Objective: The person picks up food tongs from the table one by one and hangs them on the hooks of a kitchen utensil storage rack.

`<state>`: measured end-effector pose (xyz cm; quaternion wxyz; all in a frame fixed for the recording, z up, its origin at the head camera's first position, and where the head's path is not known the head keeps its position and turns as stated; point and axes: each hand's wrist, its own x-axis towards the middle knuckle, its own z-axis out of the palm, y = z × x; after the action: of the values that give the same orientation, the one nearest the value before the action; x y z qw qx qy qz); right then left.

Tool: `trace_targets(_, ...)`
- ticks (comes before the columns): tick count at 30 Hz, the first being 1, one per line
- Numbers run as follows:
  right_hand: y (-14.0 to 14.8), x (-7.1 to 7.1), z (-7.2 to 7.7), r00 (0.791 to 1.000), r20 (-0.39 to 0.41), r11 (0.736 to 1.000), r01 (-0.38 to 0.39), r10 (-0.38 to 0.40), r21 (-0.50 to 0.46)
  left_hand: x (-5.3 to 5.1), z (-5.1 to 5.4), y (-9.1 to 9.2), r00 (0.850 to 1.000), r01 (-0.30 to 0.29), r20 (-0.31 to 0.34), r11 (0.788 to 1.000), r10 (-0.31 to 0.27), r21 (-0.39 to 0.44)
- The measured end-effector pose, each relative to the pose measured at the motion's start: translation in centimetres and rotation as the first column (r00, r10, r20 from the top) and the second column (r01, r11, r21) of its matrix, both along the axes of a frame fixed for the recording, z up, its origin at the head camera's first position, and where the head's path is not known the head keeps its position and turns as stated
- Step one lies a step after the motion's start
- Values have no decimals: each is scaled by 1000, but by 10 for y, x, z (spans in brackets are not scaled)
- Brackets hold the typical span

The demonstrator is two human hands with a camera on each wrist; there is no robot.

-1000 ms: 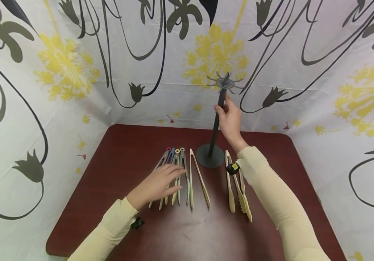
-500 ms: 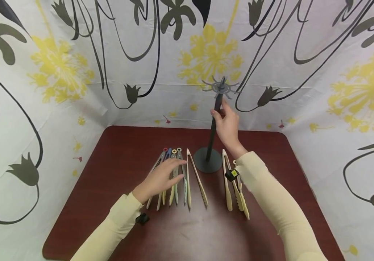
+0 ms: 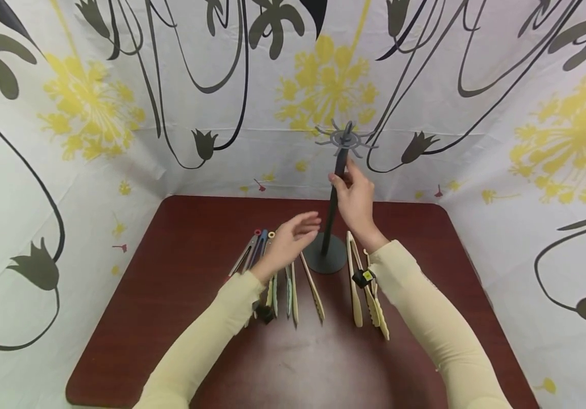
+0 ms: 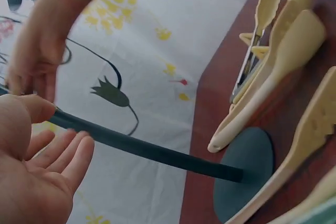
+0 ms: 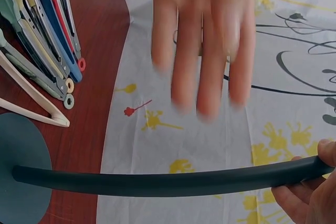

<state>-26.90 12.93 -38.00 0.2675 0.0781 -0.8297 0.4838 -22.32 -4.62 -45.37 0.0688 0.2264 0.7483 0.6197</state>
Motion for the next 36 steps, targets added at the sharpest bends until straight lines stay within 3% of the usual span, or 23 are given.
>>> trace_targets(3, 2, 2, 0, 1000, 4, 1000, -4, 4, 1, -18, -1, 17, 1000, 18, 21, 1000, -19, 16)
trace_targets(6, 2, 5, -1, 1000, 11, 1000, -11, 11, 5, -26, -2, 27, 999, 26, 36, 1000, -27, 15)
trace_targets(15, 3, 17, 1, 999, 30, 1000, -27, 27, -2, -21, -4, 33, 1000, 6, 14, 1000, -6, 28)
trace_targets(21, 5, 25, 1, 999, 33, 1000, -27, 27, -14, -16, -3, 40, 998, -62, -17, 998, 62, 0)
trace_targets(26, 5, 27, 1, 998, 54, 999, -37, 38, -11, -20, -2, 47, 986, -145, -87, 989, 143, -20)
trace_targets(30, 9, 31, 4, 981, 158, 994, -107, 108, -14, -24, -6, 51, 971, -197, -143, 980, 192, -21)
trace_targets(33, 19, 37, 10, 959, 236, 988, -146, 154, -52, -28, -9, 54, 965, -205, -173, 979, 197, -26)
trace_targets(36, 33, 46, 23, 969, 199, 985, -129, 149, -112, -31, -9, 54, 963, -195, -196, 980, 184, -35)
